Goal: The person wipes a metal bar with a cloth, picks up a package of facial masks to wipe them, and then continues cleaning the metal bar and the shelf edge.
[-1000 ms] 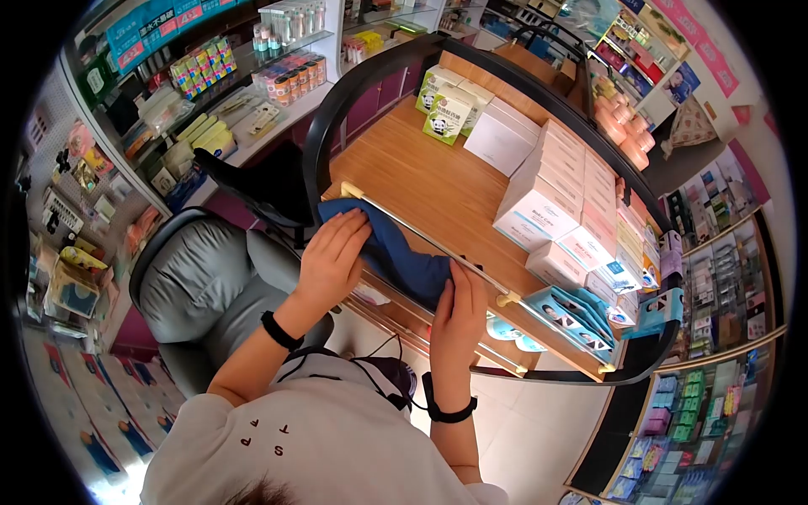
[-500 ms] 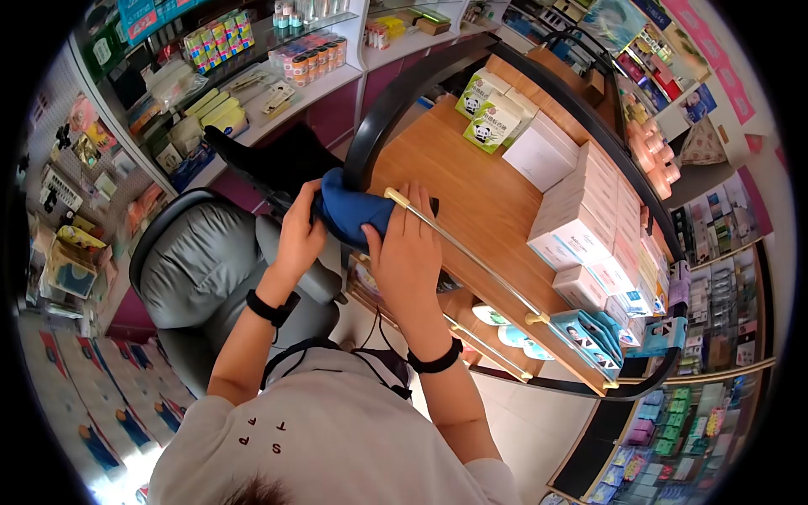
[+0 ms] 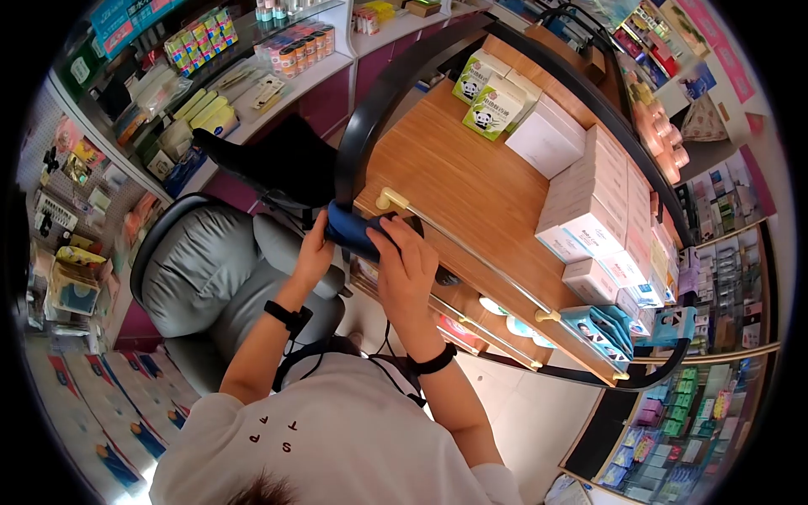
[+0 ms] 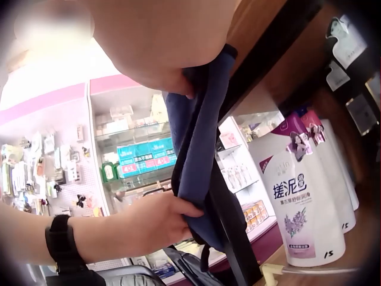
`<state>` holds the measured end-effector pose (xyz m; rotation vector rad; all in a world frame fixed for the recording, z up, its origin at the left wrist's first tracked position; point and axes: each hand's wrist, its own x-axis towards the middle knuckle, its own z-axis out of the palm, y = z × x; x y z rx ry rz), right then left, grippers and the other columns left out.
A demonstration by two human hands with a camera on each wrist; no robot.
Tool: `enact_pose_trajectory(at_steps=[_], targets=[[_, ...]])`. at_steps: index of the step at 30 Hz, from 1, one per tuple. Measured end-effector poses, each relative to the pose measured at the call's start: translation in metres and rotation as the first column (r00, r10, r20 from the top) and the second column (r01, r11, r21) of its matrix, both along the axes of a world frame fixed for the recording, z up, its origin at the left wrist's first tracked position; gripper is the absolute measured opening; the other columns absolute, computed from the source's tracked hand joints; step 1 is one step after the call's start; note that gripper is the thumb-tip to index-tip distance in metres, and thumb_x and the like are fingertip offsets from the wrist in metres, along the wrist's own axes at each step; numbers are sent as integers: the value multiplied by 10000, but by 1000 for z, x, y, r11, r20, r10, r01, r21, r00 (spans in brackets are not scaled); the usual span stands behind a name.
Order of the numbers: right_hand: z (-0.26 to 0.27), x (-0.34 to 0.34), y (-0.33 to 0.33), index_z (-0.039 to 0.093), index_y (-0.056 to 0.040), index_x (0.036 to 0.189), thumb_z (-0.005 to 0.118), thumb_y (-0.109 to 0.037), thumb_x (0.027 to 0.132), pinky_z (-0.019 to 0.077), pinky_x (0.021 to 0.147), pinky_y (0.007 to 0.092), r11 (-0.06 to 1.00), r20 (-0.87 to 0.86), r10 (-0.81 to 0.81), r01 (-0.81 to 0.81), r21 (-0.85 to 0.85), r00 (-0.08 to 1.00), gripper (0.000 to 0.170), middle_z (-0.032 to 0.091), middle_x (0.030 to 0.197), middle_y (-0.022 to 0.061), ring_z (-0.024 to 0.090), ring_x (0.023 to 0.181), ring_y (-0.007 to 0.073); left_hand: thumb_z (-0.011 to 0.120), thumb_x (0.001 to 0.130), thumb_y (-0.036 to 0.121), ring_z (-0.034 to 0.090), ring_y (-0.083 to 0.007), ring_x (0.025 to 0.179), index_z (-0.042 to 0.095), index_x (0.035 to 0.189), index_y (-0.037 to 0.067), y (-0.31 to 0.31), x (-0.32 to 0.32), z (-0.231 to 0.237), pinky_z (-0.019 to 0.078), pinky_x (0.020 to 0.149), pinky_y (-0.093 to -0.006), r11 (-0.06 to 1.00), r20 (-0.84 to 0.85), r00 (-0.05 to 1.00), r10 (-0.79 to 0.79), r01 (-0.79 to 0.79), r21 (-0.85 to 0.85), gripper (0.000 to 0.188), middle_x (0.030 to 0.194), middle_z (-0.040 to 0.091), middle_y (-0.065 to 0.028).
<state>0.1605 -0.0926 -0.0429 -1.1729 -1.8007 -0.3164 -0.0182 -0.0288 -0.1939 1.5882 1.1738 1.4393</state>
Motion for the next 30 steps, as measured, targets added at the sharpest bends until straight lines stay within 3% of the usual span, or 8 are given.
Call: enact_pose_trajectory(at_steps=[6, 7, 8, 11, 19, 24, 27, 30], targets=[[-21, -15, 8, 786, -144, 1099, 718, -68, 778, 449, 830, 367, 995, 92, -60, 52, 83, 994, 337, 655, 1053, -5, 630, 891, 195, 442, 925, -139, 664, -293, 1181, 472, 1524, -22, -22, -7, 59, 482, 1058, -335, 983, 104, 992, -66, 83, -164, 611, 1276, 682, -225], [-25, -19, 10, 738, -108, 1160, 732, -27, 802, 489, 862, 408, 1000, 43, 6, -7, 8, 999, 367, 664, 1108, 46, 656, 942, 256, 433, 932, -161, 619, -205, 1202, 480, 1528, -25, -25, -9, 76, 460, 1077, -300, 990, 127, 990, -66, 81, -115, 613, 1321, 667, -169], [-31, -28, 12, 738, -108, 1160, 732, -27, 802, 489, 862, 408, 1000, 21, -23, 23, 14, 1000, 367, 664, 1108, 46, 656, 942, 256, 433, 932, -161, 619, -205, 1202, 480, 1528, -25, -27, -11, 90, 460, 1077, -300, 988, 105, 990, -96, 108, -111, 613, 1321, 667, -169], [-41, -42, 16, 583, -29, 1297, 736, 39, 868, 542, 912, 501, 982, -310, 115, -155, -106, 944, 461, 623, 1240, 221, 639, 1094, 455, 460, 918, -182, 555, -162, 1261, 476, 1550, 7, -31, -16, 124, 434, 1102, -286, 981, 190, 965, -183, 192, -29, 659, 1387, 593, -100], [-93, -38, 16, 465, 14, 1393, 716, 0, 885, 538, 938, 533, 898, -519, -40, -197, -393, 854, 567, 568, 1320, 292, 608, 1175, 525, 526, 941, -141, 604, -199, 1209, 444, 1517, 3, -18, -17, 34, 453, 1067, -298, 982, -58, 981, -186, 184, -45, 600, 1328, 645, -148], [-163, -33, 25, 455, 42, 1342, 728, -10, 835, 550, 931, 534, 785, -329, -58, -161, -598, 943, 578, 586, 1301, 281, 619, 1162, 495, 500, 912, -128, 638, -291, 1176, 434, 1489, 7, -15, -18, -37, 467, 1051, -336, 977, -204, 965, -167, 134, -165, 597, 1295, 645, -219], [-188, -32, 26, 496, 46, 1279, 703, -22, 836, 554, 896, 532, 869, -351, -31, -148, -471, 936, 495, 589, 1234, 251, 628, 1092, 469, 478, 917, -100, 651, -348, 1148, 418, 1499, -3, -20, -18, -56, 477, 1032, -348, 970, -289, 943, -167, 105, -218, 593, 1263, 650, -239], [-183, -20, 29, 518, 25, 1274, 693, -27, 876, 549, 896, 525, 835, -444, -8, -238, -495, 896, 438, 635, 1202, 235, 644, 1090, 450, 480, 915, -84, 658, -398, 1133, 420, 1502, -12, -29, -17, -48, 492, 1012, -365, 967, -324, 936, -139, 58, -246, 594, 1255, 655, -261]])
